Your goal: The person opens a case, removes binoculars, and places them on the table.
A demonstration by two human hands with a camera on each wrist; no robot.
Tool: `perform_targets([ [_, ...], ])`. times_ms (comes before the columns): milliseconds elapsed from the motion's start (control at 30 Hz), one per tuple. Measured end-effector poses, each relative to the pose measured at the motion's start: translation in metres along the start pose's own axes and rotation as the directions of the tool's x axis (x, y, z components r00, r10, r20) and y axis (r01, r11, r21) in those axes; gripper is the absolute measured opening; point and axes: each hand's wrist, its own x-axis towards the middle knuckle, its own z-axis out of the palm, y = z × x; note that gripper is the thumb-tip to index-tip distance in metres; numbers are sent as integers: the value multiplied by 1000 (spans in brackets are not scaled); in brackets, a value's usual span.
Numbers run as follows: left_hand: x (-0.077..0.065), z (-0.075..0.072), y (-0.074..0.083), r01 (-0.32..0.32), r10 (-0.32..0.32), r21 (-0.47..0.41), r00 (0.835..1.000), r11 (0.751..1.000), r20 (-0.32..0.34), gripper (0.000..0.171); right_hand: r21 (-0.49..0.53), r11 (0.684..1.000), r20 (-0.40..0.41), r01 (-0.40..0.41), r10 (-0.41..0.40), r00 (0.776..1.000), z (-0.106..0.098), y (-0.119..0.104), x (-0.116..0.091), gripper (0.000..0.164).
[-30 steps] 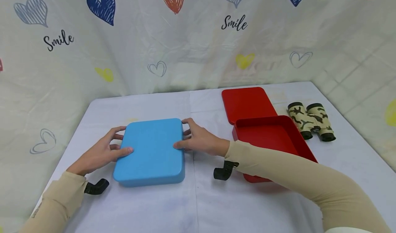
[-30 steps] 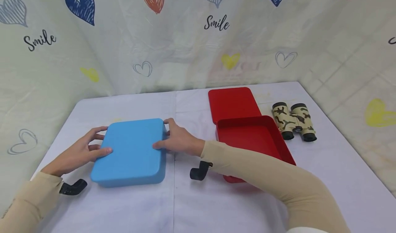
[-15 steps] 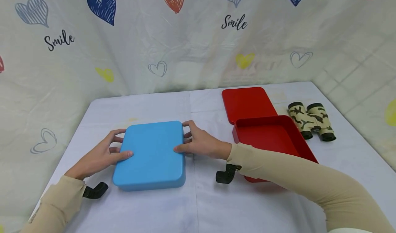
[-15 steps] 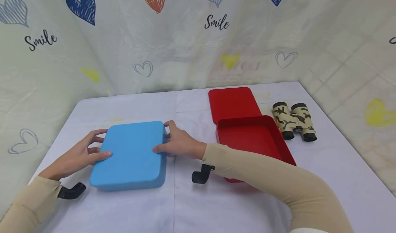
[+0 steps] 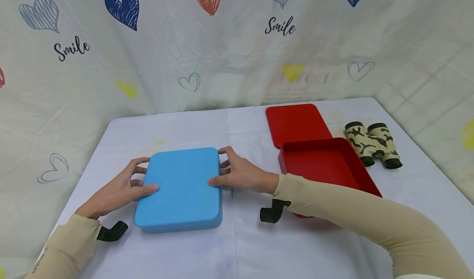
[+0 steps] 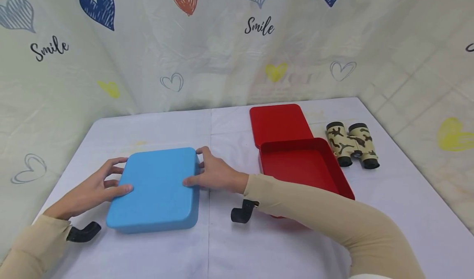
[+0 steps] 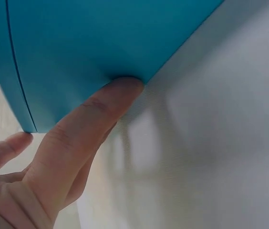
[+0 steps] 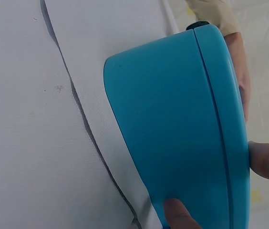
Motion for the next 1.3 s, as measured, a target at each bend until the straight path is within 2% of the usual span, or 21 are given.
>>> perform_targets([
  [233,-7,2,-1,-9,9,20,1000,1000,-8,90,-7,1000,10,1,-1,1000,3,0,-2,89],
  [767,-13,4,1,-3,3,33,1000,999,-9,92,-43,999,1,-10,10,1000,5,-2,-9,89],
  [1100,-12,4,1,-15,15,32,1000,999,1,91,-60,998,-10,-4,3,1000,6,2,-9,90],
  [1300,-10,1,1,-26,25,62,1000,998,4,91,-52,999,-14,-7,7,1000,6,3,-9,90],
])
